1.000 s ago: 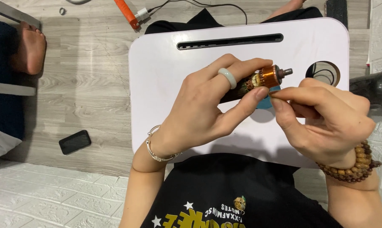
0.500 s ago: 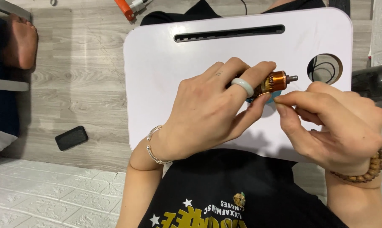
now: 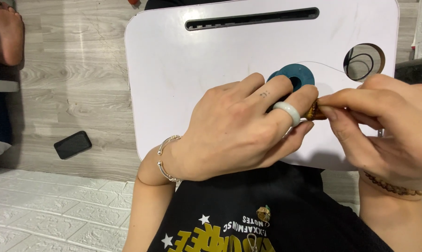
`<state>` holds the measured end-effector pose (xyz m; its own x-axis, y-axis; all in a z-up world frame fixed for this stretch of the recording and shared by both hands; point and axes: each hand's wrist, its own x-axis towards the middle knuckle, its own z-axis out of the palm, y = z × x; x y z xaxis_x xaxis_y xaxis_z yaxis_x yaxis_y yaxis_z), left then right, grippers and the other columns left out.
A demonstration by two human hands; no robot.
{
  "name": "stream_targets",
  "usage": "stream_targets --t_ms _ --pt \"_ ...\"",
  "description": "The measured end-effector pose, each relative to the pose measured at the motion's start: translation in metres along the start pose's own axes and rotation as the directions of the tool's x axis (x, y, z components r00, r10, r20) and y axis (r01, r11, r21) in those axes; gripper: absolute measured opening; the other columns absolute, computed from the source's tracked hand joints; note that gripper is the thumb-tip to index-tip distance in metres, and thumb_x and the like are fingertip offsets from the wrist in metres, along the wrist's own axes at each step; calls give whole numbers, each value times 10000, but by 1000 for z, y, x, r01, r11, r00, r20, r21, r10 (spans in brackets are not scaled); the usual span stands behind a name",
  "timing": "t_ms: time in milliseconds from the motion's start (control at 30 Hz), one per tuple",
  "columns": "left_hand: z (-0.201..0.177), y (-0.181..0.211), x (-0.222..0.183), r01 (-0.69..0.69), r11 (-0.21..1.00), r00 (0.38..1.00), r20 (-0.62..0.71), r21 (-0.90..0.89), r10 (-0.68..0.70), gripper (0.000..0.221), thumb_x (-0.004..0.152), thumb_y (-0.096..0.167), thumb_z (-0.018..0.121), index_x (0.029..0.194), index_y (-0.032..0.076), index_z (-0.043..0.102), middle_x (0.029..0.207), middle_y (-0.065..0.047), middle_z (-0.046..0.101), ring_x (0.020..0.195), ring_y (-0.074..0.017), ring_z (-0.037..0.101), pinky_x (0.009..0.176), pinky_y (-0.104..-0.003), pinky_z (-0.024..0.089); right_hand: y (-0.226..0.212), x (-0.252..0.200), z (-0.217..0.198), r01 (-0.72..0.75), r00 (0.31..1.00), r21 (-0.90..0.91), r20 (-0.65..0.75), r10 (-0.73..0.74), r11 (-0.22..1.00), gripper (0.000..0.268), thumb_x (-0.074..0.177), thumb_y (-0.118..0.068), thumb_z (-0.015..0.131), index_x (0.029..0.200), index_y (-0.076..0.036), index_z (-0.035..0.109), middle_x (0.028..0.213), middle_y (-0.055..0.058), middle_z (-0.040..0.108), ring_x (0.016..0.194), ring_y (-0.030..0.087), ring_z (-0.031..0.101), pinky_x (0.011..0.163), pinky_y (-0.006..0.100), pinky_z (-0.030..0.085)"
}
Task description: Manually winding thin copper wire onto the poles of a small motor armature while seated on the floor.
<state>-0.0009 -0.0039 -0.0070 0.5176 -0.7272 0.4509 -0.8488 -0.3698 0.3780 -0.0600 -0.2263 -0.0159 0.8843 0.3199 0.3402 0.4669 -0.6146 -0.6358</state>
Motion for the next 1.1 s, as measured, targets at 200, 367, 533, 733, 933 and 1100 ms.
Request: stream_targets --t_ms 200,367,533,733,933,1100 --pt "1 0 -1 -65 997 996 -58 36 67 287 973 246 766 1149 36 678 936 -52 605 692 -153 512 515 -254 389 -7 10 -5 -72 997 95 21 70 993 188 782 202 709 950 177 628 670 172 623 443 120 401 399 210 295" --pt "-4 5 -1 -95 995 993 -73 42 98 300 961 241 779 1150 27 685 947 -54 633 682 -148 514 518 -253 399 10 17 -17 -118 987 206 131 92 972 140 749 113 686 877 90 634 546 79 557 422 101 385 398 199 283" --pt "-8 9 -1 -91 990 988 -119 107 103 253 970 250 812 1134 114 674 906 -11 623 654 -119 498 519 -225 385 14 25 -14 -162 981 370 160 109 915 81 741 110 642 808 66 634 483 42 537 395 77 382 381 177 306" --pt "-12 9 0 -98 993 986 -126 63 105 244 963 246 815 1088 106 660 899 -14 626 651 -123 507 514 -239 376 14 19 -5 -191 981 447 46 190 874 107 746 90 656 852 89 638 654 97 601 458 69 370 438 165 288" --pt "-16 10 -1 -113 992 989 -90 50 118 179 978 218 768 1055 98 660 935 -31 636 651 -127 507 520 -242 393 22 17 -6 -62 998 424 27 56 903 80 735 75 648 805 71 608 543 59 566 426 64 357 422 180 291" --pt "-15 11 -2 -110 992 988 -99 66 116 189 987 237 789 1049 114 659 925 -30 653 622 -114 485 498 -236 369 25 15 -4 -24 1000 412 6 23 911 94 722 63 656 803 76 610 518 55 573 399 58 348 407 179 277"
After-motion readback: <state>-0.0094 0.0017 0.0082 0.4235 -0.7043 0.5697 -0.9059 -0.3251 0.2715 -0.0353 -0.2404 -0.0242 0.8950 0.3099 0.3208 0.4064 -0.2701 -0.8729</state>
